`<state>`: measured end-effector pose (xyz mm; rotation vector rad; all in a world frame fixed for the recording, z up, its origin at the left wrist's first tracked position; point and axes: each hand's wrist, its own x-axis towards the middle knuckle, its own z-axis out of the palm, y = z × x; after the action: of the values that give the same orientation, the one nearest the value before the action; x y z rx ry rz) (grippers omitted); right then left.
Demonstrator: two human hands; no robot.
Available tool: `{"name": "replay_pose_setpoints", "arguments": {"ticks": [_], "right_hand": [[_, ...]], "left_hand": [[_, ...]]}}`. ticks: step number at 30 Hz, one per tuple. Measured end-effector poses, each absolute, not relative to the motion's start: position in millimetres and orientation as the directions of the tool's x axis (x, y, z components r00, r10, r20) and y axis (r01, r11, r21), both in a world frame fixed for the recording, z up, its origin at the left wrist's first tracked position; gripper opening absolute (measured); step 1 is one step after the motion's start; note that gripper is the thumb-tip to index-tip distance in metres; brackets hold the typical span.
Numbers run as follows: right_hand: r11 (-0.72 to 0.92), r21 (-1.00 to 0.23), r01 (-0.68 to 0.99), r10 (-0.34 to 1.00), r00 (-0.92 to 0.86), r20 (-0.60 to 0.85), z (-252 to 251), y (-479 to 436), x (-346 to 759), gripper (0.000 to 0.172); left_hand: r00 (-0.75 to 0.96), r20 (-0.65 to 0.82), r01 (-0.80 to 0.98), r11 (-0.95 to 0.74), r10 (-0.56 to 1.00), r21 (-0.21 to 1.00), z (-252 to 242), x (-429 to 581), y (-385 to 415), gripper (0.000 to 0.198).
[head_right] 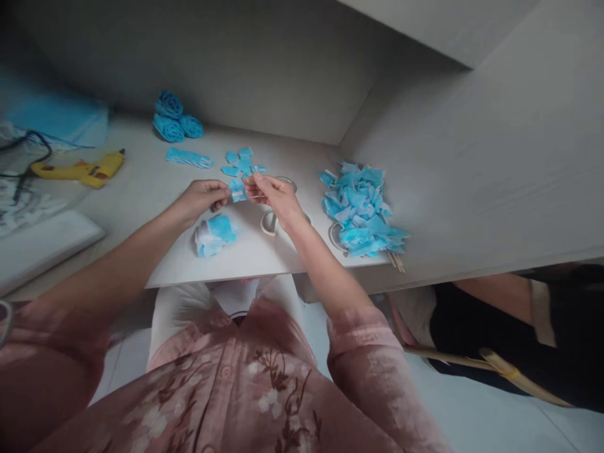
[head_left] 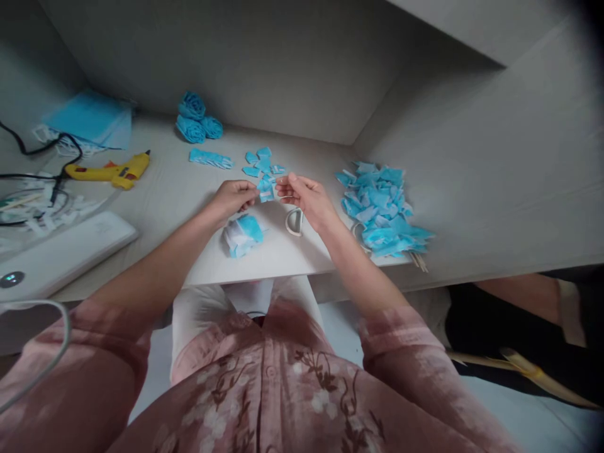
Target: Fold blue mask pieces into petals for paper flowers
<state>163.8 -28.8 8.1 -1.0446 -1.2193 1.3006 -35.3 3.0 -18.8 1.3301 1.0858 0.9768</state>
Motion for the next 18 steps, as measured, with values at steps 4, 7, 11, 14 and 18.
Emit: {"name": "replay_pose_setpoints", "arguments": {"ticks": [4, 7, 11, 14, 18], "right_hand": [[0.029, -0.994, -0.102, 0.997, -0.074, 0.036, 9.0, -26.4, 156.7, 0.041], [0.019, -0.991, -0.132, 0.994, -0.105, 0.033, 8.9, -25.2, 153.1, 0.037], [0.019, -0.985, -0.169, 0.99, -0.133, 0.042, 7.1, -21.3, 149.7, 0.033], [0.028, -0.975, -0.221, 0.989, -0.136, 0.059, 4.9, -16.9, 147.6, 0.034], [0.007, -0.968, -0.251, 0.988, -0.149, 0.046, 3.8, -14.2, 145.5, 0.03]], "left_hand": [[0.233, -0.048, 0.065, 0.034, 0.971, 0.997, -18.2, -34.7, 3.4, 0.015], [0.22, -0.059, 0.073, 0.044, 0.974, 0.996, -17.5, -33.8, 3.5, 0.013], [0.209, -0.077, 0.071, 0.063, 0.975, 0.995, -18.4, -32.6, 4.1, 0.008], [0.207, -0.079, 0.058, 0.068, 0.975, 0.996, -21.6, -32.9, 5.9, 0.006], [0.211, -0.059, 0.054, 0.049, 0.976, 0.997, -24.9, -33.9, 8.1, 0.006]]}}
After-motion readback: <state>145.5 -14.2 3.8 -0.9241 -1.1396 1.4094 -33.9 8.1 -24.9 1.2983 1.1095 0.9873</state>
